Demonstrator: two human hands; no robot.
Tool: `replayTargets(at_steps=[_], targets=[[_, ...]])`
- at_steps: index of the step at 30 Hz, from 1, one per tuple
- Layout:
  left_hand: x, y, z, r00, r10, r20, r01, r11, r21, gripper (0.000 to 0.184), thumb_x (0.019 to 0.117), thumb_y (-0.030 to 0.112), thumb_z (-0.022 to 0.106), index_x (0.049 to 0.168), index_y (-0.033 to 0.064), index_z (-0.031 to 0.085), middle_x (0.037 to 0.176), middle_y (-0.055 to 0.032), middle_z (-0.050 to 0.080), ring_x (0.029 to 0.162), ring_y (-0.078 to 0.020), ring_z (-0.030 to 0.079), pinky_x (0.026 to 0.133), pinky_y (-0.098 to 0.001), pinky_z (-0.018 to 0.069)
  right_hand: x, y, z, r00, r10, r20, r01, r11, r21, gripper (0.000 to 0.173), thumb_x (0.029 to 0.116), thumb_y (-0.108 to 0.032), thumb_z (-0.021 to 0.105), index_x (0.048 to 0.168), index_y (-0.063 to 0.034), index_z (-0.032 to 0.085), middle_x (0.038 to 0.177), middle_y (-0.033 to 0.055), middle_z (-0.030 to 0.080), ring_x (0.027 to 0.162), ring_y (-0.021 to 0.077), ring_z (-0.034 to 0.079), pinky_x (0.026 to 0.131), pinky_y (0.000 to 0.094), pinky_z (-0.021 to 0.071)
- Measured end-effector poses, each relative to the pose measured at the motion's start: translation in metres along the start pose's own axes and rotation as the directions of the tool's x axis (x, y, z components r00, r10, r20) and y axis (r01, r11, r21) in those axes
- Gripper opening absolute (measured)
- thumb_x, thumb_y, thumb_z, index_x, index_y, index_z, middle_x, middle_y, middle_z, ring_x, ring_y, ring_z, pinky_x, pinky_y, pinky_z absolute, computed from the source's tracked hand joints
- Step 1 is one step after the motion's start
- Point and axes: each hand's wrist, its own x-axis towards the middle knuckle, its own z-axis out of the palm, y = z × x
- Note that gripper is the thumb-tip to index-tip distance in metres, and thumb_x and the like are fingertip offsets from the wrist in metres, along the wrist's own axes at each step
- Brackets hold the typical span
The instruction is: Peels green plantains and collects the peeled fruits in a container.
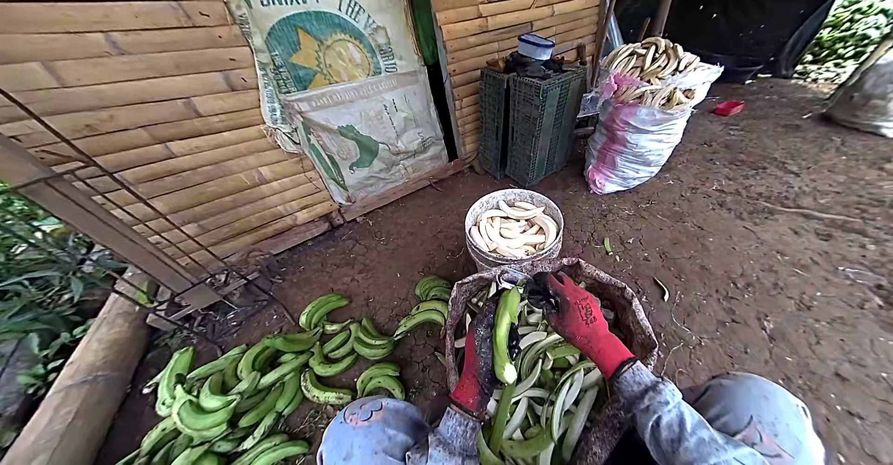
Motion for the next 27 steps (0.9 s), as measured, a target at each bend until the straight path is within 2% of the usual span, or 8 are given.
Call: replayTargets(at_steps=[3, 11, 13, 15, 19, 22, 24, 27], targets=[[-0.003, -0.006, 0.0, 0.995, 0.056, -0.078, -0.048, 0.994, 0.102, 0.038, 0.1115, 0.025, 0.032, 0.118, 0.0006, 0.06, 0.07, -0.0036, 0.06, 0.052, -0.0108, 0.056, 0.048, -0.0253, 0.0507, 0.019, 0.019, -0.015, 0.981, 0.193, -0.005, -0.193, 0.981, -0.014, 0.05, 0.0994, -0.029, 0.061, 0.144, -0.0069, 0.054, 0.129, 0.0241, 0.064, 0.114, 0.0413, 0.066, 0.094, 0.0594, 0.0518], [0.033, -0.003, -0.03, 0.983, 0.101, -0.156, -0.109, 0.993, -0.044, 0.035, 0.1112, 0.02, 0.031, 0.12, -0.0001, 0.058, 0.086, -0.0089, 0.066, 0.067, -0.0135, 0.064, 0.061, -0.0285, 0.0575, -0.039, 0.0, 0.03, 0.905, -0.29, 0.313, 0.174, 0.921, 0.349, 0.034, 0.0986, -0.029, 0.062, 0.128, -0.0133, 0.067, 0.114, 0.0109, 0.071, 0.106, 0.0245, 0.068, 0.095, 0.0469, 0.0536], [0.024, -0.008, -0.031, 0.987, 0.094, -0.132, -0.085, 0.994, 0.07, 0.036, 0.1118, 0.019, 0.033, 0.128, -0.0023, 0.056, 0.095, -0.0103, 0.066, 0.077, -0.0137, 0.065, 0.071, -0.0294, 0.0574, -0.034, -0.001, 0.034, 0.93, -0.23, 0.288, 0.17, 0.961, 0.216, 0.041, 0.0948, -0.023, 0.064, 0.134, -0.0116, 0.065, 0.12, 0.0183, 0.068, 0.11, 0.0344, 0.067, 0.094, 0.0532, 0.0525], [0.01, -0.009, -0.018, 0.993, 0.044, -0.11, -0.031, 0.993, 0.112, 0.038, 0.1117, 0.021, 0.029, 0.122, -0.0018, 0.057, 0.082, -0.0068, 0.064, 0.063, -0.0109, 0.062, 0.058, -0.0252, 0.0549, -0.018, 0.002, 0.028, 0.978, -0.115, 0.177, 0.097, 0.99, 0.107, 0.048, 0.0916, -0.016, 0.065, 0.138, -0.0038, 0.061, 0.127, 0.0265, 0.064, 0.116, 0.0438, 0.064, 0.096, 0.0582, 0.0502], [-0.006, -0.006, -0.009, 0.999, 0.012, -0.044, -0.005, 0.989, 0.145, 0.039, 0.1119, 0.026, 0.033, 0.131, 0.0008, 0.056, 0.092, -0.0046, 0.066, 0.071, -0.0085, 0.063, 0.064, -0.0246, 0.0555, 0.012, 0.023, 0.012, 0.984, 0.176, -0.002, -0.174, 0.978, 0.112, 0.047, 0.0984, -0.017, 0.058, 0.142, -0.0014, 0.054, 0.131, 0.0225, 0.064, 0.119, 0.0379, 0.065, 0.102, 0.055, 0.049], [0.015, -0.009, -0.026, 0.989, -0.01, -0.147, 0.008, 1.0, -0.012, 0.042, 0.1125, 0.031, 0.03, 0.112, -0.0001, 0.058, 0.075, -0.0081, 0.063, 0.055, -0.0132, 0.06, 0.048, -0.0269, 0.0533, -0.01, 0.017, 0.015, 1.0, 0.001, -0.007, 0.001, 0.942, 0.337, 0.036, 0.0993, -0.025, 0.06, 0.129, -0.0064, 0.064, 0.108, 0.0113, 0.073, 0.098, 0.0225, 0.071, 0.09, 0.0435, 0.056], [0.024, -0.008, -0.034, 0.984, 0.075, -0.162, -0.085, 0.995, -0.054, 0.04, 0.1125, 0.026, 0.029, 0.131, 0.0017, 0.055, 0.094, -0.0091, 0.067, 0.073, -0.0131, 0.066, 0.065, -0.0281, 0.0583, -0.035, 0.004, 0.024, 0.964, -0.223, 0.147, 0.134, 0.879, 0.457, 0.03, 0.0986, -0.028, 0.062, 0.122, -0.0097, 0.069, 0.105, 0.0062, 0.074, 0.096, 0.0164, 0.071, 0.089, 0.0394, 0.0571], [0.014, -0.007, -0.032, 0.988, 0.075, -0.134, -0.074, 0.997, 0.014, 0.037, 0.1124, 0.022, 0.031, 0.135, 0.0017, 0.052, 0.103, -0.0078, 0.067, 0.083, -0.0107, 0.066, 0.074, -0.0271, 0.0575, -0.043, -0.004, 0.03, 0.942, -0.234, 0.239, 0.167, 0.948, 0.27, 0.035, 0.0959, -0.023, 0.064, 0.127, -0.0069, 0.067, 0.115, 0.0178, 0.069, 0.107, 0.0326, 0.067, 0.094, 0.0507, 0.0534]])
